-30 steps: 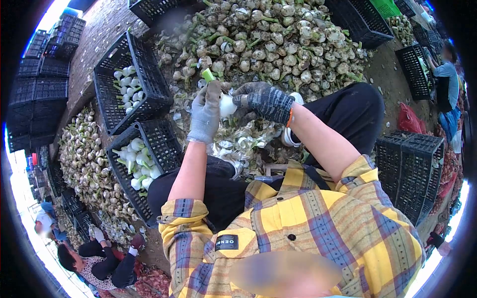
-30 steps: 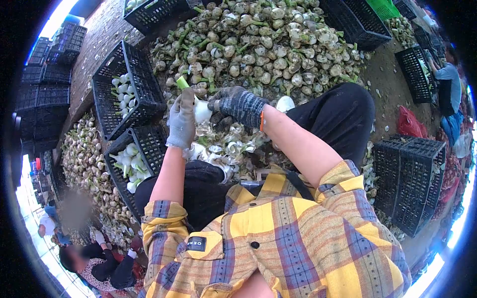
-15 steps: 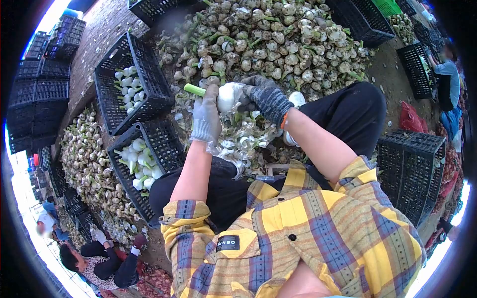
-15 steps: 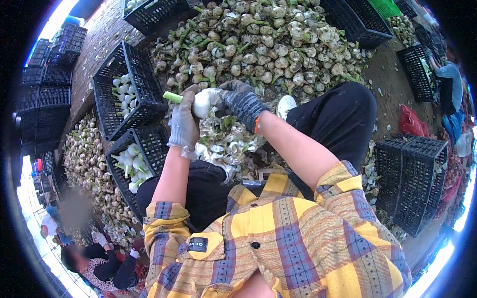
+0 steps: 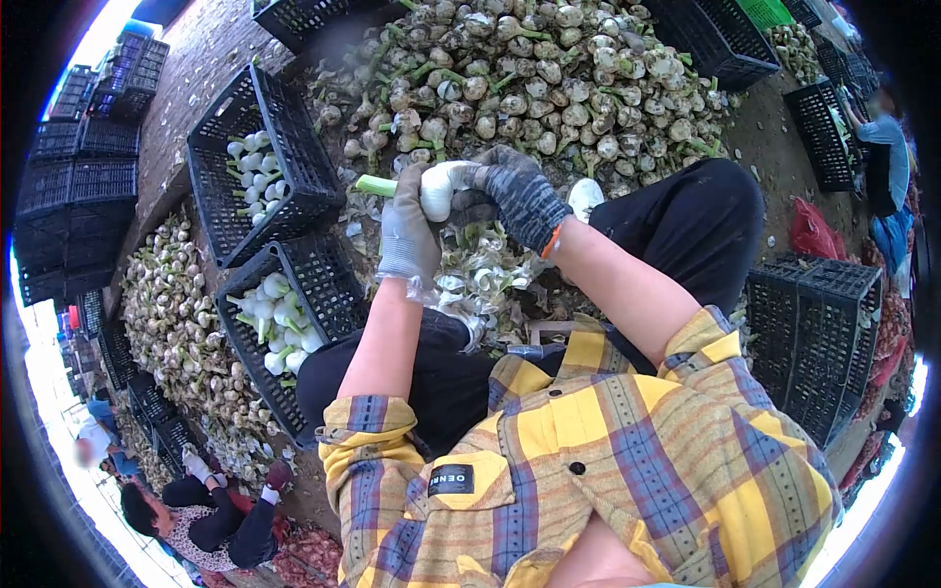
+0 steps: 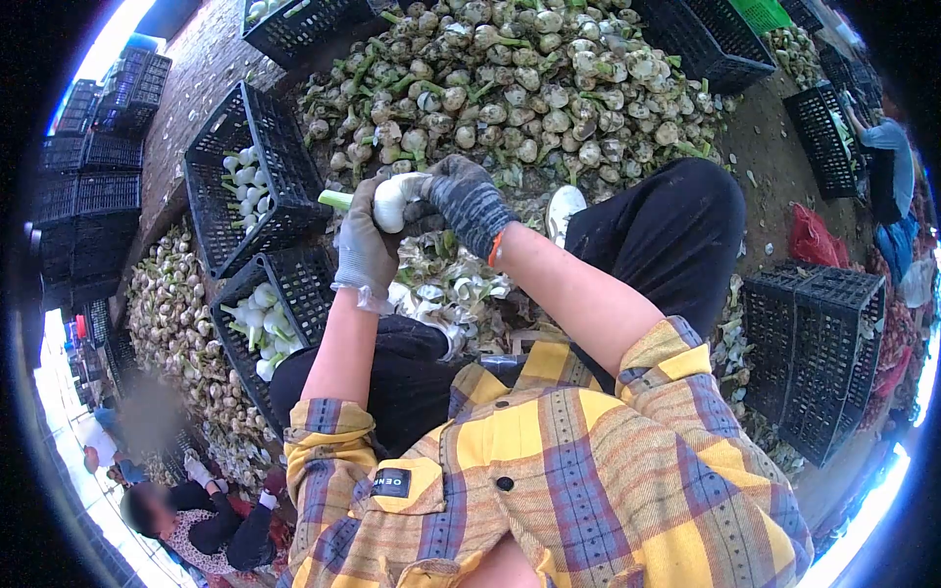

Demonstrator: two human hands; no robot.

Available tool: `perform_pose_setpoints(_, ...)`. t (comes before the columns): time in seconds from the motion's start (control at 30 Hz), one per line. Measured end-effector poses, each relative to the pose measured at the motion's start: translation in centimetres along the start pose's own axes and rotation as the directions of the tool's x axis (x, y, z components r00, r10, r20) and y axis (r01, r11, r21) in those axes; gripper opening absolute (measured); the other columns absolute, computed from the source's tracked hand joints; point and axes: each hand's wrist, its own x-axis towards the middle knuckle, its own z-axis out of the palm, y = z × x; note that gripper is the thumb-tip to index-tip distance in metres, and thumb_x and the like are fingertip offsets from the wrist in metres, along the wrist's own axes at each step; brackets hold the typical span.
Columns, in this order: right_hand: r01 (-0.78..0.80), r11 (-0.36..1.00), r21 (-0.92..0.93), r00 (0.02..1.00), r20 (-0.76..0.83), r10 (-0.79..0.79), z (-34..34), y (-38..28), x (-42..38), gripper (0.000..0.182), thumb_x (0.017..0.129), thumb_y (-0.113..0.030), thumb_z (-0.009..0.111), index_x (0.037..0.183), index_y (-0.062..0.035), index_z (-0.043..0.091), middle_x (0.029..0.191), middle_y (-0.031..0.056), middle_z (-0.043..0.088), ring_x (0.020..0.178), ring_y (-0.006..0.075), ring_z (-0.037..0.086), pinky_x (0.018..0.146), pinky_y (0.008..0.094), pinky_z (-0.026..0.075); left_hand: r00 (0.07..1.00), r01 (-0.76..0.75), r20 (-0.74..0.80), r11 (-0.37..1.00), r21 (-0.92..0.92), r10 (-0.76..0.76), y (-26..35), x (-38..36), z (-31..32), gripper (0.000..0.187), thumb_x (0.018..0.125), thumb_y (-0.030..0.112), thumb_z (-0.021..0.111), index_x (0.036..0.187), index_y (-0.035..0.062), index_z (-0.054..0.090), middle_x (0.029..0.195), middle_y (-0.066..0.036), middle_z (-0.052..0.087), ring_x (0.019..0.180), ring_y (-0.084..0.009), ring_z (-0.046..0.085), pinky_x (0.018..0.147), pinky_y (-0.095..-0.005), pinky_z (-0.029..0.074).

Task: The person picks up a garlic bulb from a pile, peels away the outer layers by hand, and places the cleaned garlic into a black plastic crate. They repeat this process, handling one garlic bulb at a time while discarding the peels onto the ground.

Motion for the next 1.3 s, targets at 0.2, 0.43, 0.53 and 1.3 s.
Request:
perform_pose_setpoints(0.2,-0.009,0.899,0.437,0.999,0.035,-0.007,-0.9,0.8,1.1,0.021,0.080,-0.002,0.053,0.101,0.0005,0.050,0.089,0.0164,0.061,0.072,0.0265,0.063,0.062,0.0415,0.057,0.996,0.042,-0.075,0.990,-0.137,-0.052,0.3,0.1,-0.6,0.021,0.085,0.025,0.050,0.097,0.0099,0.058,0.091,-0.005,0.062,0.084,-0.0199,0.060,0.066,-0.0319,0.051)
perform_pose_setpoints(0.43,0.022,0.994,0.108,0.995,0.095,-0.033,-4.0,0.7,1.2,0.027,0.084,-0.009,0.052,0.111,-0.0089,0.054,0.095,0.0157,0.062,0.073,0.0244,0.064,0.066,0.0409,0.057,0.976,0.131,-0.152,0.979,-0.155,-0.154,0.7,0.5,-1.9,0.022,0.083,0.032,0.052,0.095,0.0138,0.057,0.090,-0.003,0.062,0.083,-0.0184,0.061,0.065,-0.0342,0.050)
perform_pose_setpoints(0.53,0.125,0.771,-0.624,0.982,0.191,-0.005,-4.3,0.6,1.7,0.036,0.081,-0.018,0.058,0.115,-0.0094,0.053,0.096,0.0130,0.064,0.081,0.0245,0.064,0.074,0.0367,0.053,0.974,0.128,-0.157,0.970,-0.205,-0.162,0.9,0.3,-1.5,0.023,0.085,0.032,0.047,0.091,0.0122,0.059,0.083,-0.006,0.063,0.076,-0.0232,0.062,0.060,-0.0358,0.052)
perform_pose_setpoints(1.3,0.534,0.539,-0.651,0.840,0.482,-0.250,1.8,2.1,-3.3,0.025,0.072,-0.015,0.068,0.092,-0.0034,0.059,0.080,0.0134,0.061,0.073,0.0246,0.060,0.071,0.0338,0.048,0.988,0.097,-0.062,0.885,-0.455,-0.139,1.0,1.5,-3.8,0.027,0.084,0.030,0.046,0.088,0.0067,0.059,0.082,-0.010,0.063,0.077,-0.0292,0.061,0.071,-0.0412,0.051)
